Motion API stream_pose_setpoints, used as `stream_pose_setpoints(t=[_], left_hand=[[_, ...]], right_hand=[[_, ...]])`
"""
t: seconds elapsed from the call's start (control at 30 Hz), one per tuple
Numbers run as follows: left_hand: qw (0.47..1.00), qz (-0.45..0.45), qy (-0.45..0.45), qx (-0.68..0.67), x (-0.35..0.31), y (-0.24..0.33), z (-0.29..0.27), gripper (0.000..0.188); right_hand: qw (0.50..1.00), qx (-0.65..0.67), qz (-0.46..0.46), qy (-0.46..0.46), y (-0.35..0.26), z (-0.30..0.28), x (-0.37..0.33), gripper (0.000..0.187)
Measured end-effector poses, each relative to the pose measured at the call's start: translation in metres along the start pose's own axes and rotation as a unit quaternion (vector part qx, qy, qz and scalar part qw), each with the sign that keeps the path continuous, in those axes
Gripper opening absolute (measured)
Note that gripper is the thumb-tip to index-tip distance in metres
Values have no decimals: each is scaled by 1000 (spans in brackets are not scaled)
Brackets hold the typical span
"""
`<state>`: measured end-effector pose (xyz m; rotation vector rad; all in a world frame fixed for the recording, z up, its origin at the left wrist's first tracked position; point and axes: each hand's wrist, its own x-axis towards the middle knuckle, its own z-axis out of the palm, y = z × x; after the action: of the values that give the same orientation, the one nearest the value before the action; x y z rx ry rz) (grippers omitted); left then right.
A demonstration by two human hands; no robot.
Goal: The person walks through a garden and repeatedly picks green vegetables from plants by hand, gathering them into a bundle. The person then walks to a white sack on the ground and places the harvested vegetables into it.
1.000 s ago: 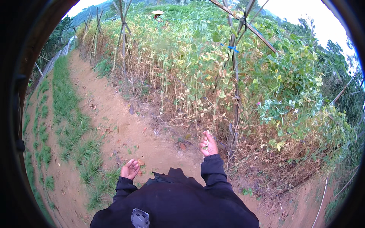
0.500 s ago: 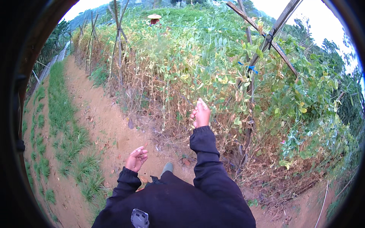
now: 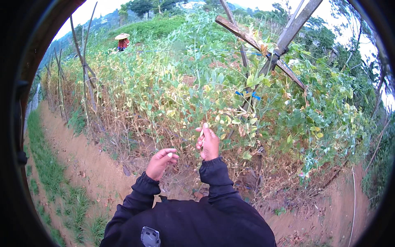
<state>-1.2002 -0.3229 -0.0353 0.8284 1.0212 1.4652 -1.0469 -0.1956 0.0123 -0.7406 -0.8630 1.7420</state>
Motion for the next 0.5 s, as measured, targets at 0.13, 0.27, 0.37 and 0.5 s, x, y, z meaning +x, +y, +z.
stream_pose_setpoints(t=[0.13, 0.27, 0.37, 0.5], left_hand=[[972, 161, -73, 158, 49, 20, 31, 29], [895, 299, -150, 296, 85, 25, 58, 34], [832, 351, -180, 391, 98, 25, 62, 36], [728, 464, -167, 477, 108, 18, 62, 27]], right_hand=[[982, -141, 89, -86, -18, -13, -18, 21], [980, -125, 124, -88, -13, -17, -38, 21], [982, -161, 89, -41, -12, -20, -44, 20], [975, -202, 78, -39, -9, -20, -47, 20]])
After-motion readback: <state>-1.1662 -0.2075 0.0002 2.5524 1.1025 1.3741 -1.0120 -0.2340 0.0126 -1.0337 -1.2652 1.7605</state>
